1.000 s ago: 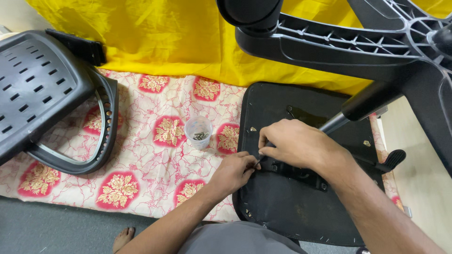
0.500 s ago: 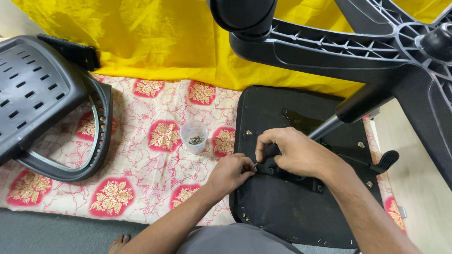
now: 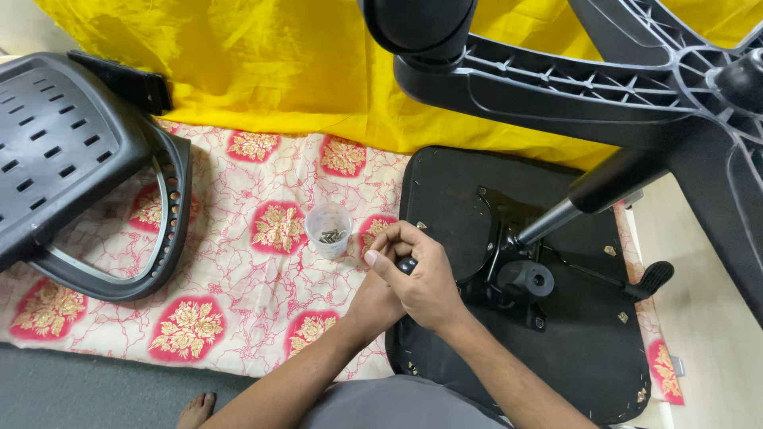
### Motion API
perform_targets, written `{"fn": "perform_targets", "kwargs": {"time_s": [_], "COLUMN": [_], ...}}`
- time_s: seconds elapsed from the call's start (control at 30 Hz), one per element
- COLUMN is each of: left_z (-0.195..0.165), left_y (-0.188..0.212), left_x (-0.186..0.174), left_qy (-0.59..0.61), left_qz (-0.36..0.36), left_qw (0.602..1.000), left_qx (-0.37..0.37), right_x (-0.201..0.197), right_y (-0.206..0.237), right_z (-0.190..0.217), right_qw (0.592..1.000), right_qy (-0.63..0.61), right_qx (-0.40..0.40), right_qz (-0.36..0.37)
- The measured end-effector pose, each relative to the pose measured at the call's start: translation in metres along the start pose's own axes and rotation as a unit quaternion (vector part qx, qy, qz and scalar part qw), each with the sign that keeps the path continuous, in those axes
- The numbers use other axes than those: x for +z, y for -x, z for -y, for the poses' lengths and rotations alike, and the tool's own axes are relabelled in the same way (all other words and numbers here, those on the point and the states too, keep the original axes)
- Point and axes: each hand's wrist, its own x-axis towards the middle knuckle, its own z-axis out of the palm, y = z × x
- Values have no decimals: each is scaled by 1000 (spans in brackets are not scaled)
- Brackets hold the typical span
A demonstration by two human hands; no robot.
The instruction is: The person works on an office chair turned upside down on a bed, using a screwdriver to drive screws into the seat mounting plate. They pick screws one at a time from a small plastic cup and tighten them into the plate holes by hand and with the screwdriver.
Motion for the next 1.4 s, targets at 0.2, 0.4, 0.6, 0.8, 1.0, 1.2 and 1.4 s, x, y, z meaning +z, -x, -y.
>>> {"fn": "perform_targets", "kwargs": {"time_s": [0.2, 0.4, 0.6, 0.8, 1.0, 1.2, 1.4], "left_z": [13, 28, 26, 22, 16, -9, -62], "left_y": [7, 9, 1, -2, -4, -36, -74], "left_x": [4, 11, 5, -1, 2, -7, -5], "left_qy": [55, -108, -112, -109, -126, -15, -49], "left_qz": [41, 78, 121, 146, 153, 89, -127], "left_qw": [991, 985, 982, 982, 974, 976, 990], "left_qx": [-112, -106, -88, -42, -113, -196, -27], "right_x": [2, -16, -52, -70, -76, -86, -84], "right_y": [-14, -16, -14, -22, -20, -16, -16], "right_z": [-5, -12, -29, -21, -17, -36, -44], "right_qw": [999, 991, 981, 974, 948, 932, 910], "right_qy": [-30, -104, -163, -211, -296, -343, -390], "right_qx": [15, 68, 27, 68, 118, 122, 140], "right_qz": [16, 48, 106, 52, 8, 5, -5]}}
